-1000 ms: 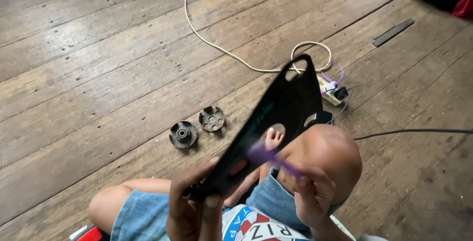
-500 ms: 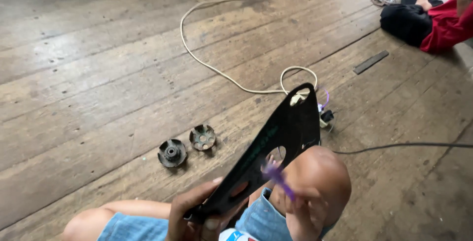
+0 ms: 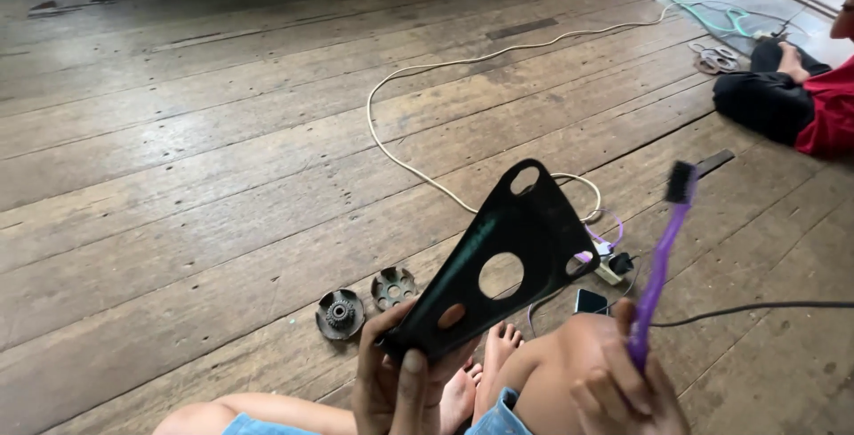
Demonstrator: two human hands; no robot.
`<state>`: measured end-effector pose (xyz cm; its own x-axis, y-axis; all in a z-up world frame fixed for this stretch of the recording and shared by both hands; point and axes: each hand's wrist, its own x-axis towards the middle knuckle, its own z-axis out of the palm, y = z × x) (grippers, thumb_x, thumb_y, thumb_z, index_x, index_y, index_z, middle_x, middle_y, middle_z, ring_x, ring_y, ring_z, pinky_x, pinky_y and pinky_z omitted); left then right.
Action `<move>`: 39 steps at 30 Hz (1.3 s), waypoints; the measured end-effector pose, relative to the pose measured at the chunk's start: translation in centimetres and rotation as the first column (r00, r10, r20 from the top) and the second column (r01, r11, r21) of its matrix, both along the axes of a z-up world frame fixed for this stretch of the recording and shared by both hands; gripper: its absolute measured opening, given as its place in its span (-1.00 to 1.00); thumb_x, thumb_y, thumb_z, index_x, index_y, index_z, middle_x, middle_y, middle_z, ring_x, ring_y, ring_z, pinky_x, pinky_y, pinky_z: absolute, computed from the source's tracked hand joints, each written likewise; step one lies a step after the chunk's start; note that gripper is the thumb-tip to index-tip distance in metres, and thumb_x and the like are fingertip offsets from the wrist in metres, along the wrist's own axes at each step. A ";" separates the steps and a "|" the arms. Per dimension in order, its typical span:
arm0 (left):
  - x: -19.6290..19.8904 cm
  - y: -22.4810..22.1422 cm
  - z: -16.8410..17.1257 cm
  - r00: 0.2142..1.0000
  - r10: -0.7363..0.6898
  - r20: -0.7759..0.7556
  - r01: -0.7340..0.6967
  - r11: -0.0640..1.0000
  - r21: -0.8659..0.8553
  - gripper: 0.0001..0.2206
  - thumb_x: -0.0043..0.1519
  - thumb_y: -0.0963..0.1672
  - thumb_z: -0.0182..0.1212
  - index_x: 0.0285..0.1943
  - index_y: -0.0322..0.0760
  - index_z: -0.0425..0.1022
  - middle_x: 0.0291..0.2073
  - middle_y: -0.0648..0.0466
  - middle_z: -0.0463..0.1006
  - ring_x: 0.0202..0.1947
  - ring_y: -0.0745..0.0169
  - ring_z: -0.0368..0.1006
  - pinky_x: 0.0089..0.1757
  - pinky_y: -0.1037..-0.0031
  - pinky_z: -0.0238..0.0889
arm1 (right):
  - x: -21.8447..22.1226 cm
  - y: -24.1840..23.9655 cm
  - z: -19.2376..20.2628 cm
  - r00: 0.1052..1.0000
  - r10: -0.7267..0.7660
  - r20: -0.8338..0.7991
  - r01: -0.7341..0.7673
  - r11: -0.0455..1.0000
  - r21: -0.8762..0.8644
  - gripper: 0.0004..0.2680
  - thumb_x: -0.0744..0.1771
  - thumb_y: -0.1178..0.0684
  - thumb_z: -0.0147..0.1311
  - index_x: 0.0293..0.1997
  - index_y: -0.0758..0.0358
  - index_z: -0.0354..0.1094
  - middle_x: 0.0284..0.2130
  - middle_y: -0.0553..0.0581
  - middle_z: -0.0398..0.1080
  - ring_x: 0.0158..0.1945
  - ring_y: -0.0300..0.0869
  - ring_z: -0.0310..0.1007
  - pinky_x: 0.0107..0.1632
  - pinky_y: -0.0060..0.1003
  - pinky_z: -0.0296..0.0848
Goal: A person cleans a black metal motorcycle bracket using a purple toothbrush while sitting on a wooden floor.
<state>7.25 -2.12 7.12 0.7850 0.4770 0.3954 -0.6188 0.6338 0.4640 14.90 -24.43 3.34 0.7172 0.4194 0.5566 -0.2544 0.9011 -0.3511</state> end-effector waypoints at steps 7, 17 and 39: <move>-0.9 -0.8 1.6 0.999 0.008 -0.042 -0.006 0.999 0.043 -0.65 0.41 -0.23 -0.10 0.37 -0.47 0.13 0.19 -0.46 0.45 0.15 -0.23 0.52 0.18 -0.03 0.43 | -1.0 -1.2 -1.2 0.989 -0.145 -0.025 0.137 0.970 -0.199 -0.66 0.46 0.10 -0.10 0.38 0.55 0.06 -0.60 0.00 0.05 -0.61 -0.33 -0.12 -0.44 -0.31 -0.02; -2.2 0.1 3.2 0.986 0.101 -0.129 -0.081 0.984 0.156 -0.67 0.44 -0.20 -0.13 0.39 -0.39 0.13 0.18 -0.33 0.51 0.14 -0.15 0.55 0.22 0.06 0.44 | -2.4 0.8 0.0 0.916 -0.346 0.201 0.400 0.779 -0.483 -0.63 0.38 0.20 -0.09 0.38 0.47 0.08 -0.61 -0.01 0.12 -0.55 -0.34 -0.09 -0.42 -0.31 0.01; -1.8 -0.4 3.2 0.979 0.124 -0.161 -0.093 0.978 0.189 -0.67 0.43 -0.19 -0.14 0.38 -0.37 0.14 0.18 -0.33 0.51 0.12 -0.20 0.57 0.22 0.00 0.46 | -2.4 1.6 0.9 0.928 -0.353 0.118 0.372 0.872 -0.319 -0.64 0.45 0.10 -0.08 0.46 0.22 0.01 -0.59 -0.05 0.01 -0.60 -0.37 -0.16 -0.44 -0.36 -0.05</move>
